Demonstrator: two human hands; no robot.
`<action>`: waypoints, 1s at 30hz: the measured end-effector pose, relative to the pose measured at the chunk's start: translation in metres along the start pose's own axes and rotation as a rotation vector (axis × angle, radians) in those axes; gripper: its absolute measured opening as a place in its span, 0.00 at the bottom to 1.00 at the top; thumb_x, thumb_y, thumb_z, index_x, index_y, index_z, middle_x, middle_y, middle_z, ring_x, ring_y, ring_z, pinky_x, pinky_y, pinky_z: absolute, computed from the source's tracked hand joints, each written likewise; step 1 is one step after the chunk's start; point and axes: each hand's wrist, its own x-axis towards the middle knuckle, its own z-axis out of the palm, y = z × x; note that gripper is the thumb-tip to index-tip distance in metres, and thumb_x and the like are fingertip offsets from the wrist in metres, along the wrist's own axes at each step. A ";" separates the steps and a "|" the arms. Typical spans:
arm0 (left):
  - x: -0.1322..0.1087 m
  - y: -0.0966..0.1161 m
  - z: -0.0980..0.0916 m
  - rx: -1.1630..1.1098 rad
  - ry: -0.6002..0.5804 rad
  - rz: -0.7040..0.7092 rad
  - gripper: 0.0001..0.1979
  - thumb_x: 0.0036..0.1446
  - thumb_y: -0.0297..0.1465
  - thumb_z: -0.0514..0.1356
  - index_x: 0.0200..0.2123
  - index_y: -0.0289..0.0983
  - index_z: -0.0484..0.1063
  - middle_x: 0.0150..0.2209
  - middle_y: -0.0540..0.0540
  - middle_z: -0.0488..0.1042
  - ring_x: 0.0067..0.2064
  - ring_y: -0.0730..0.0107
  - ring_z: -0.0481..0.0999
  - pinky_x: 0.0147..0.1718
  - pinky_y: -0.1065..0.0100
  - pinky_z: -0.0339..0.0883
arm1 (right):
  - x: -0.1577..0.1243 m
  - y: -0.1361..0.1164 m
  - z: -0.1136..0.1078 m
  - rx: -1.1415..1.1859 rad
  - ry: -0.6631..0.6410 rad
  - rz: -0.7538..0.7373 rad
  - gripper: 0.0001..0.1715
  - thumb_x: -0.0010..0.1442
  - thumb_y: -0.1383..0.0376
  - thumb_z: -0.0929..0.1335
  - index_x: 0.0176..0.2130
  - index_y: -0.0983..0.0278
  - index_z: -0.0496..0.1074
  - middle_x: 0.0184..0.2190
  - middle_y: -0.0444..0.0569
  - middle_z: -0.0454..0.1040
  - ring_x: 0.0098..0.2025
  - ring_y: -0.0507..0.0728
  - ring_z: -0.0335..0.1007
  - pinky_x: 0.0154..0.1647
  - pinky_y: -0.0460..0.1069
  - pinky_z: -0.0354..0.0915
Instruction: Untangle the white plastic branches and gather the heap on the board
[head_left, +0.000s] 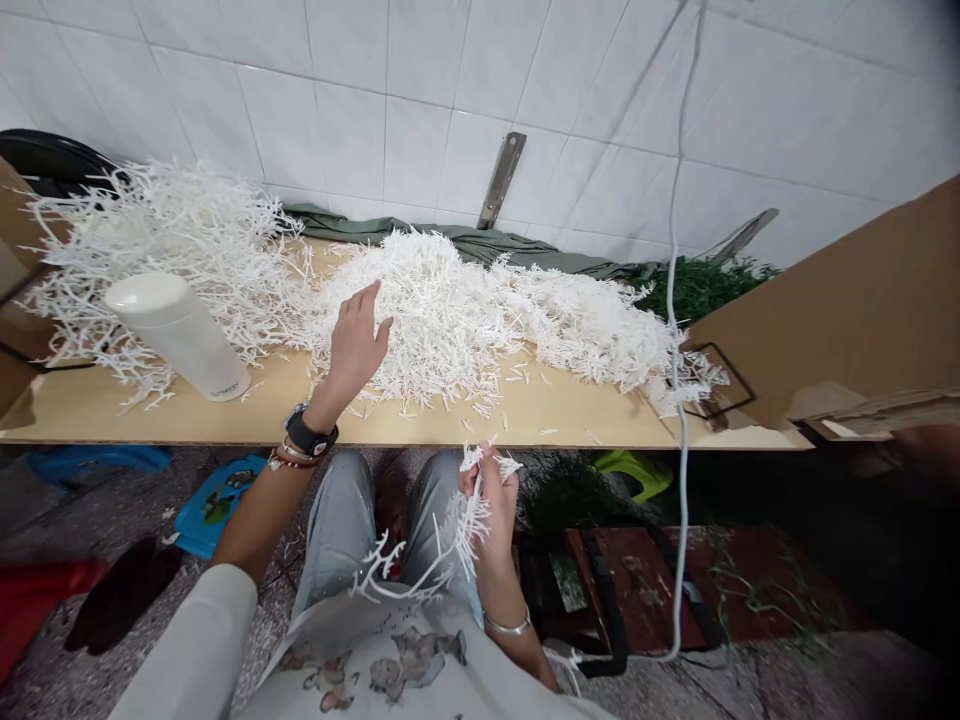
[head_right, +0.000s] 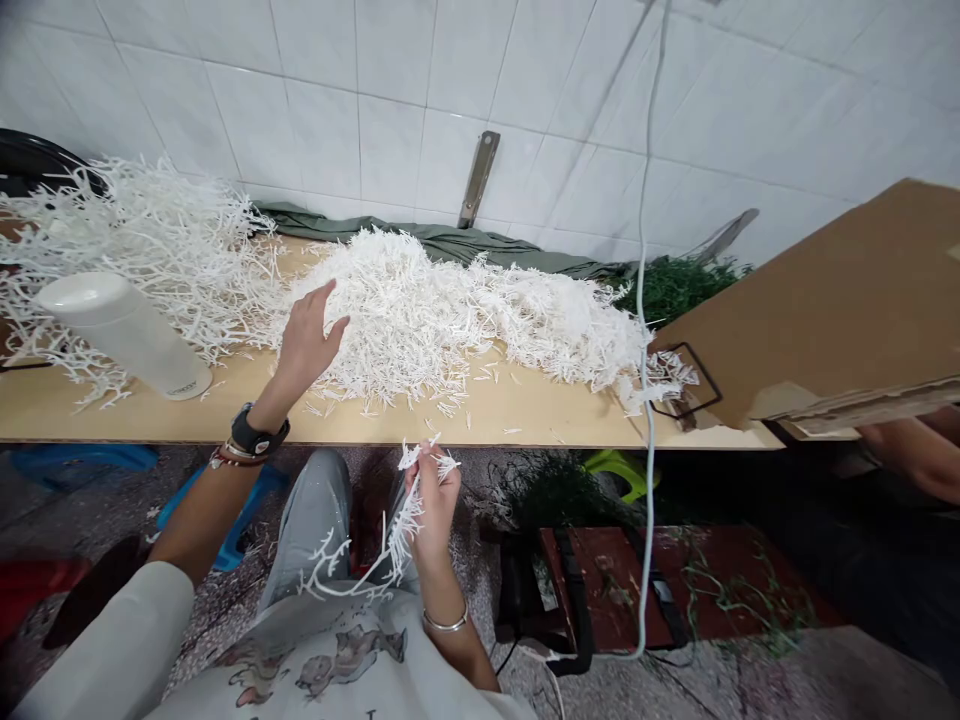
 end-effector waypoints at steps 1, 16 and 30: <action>-0.011 0.005 0.000 -0.029 -0.020 0.022 0.22 0.65 0.31 0.51 0.58 0.26 0.61 0.59 0.32 0.64 0.62 0.55 0.59 0.61 0.55 0.50 | 0.000 0.000 0.000 -0.010 0.013 -0.023 0.29 0.47 0.48 0.73 0.21 0.63 0.55 0.13 0.35 0.55 0.16 0.44 0.46 0.17 0.42 0.47; -0.134 0.061 0.039 -1.152 -0.710 -0.354 0.25 0.62 0.41 0.55 0.60 0.39 0.64 0.56 0.41 0.71 0.55 0.56 0.70 0.57 0.58 0.59 | -0.012 0.022 -0.009 -0.167 0.012 -0.218 0.19 0.54 0.52 0.69 0.25 0.65 0.66 0.19 0.41 0.64 0.22 0.49 0.58 0.24 0.45 0.59; -0.140 0.063 0.027 -1.187 -0.661 -0.495 0.23 0.61 0.46 0.52 0.50 0.38 0.75 0.36 0.43 0.80 0.24 0.72 0.73 0.25 0.72 0.68 | -0.007 -0.002 -0.008 -0.073 -0.500 0.003 0.29 0.54 0.50 0.70 0.17 0.63 0.56 0.11 0.36 0.52 0.13 0.45 0.47 0.14 0.43 0.46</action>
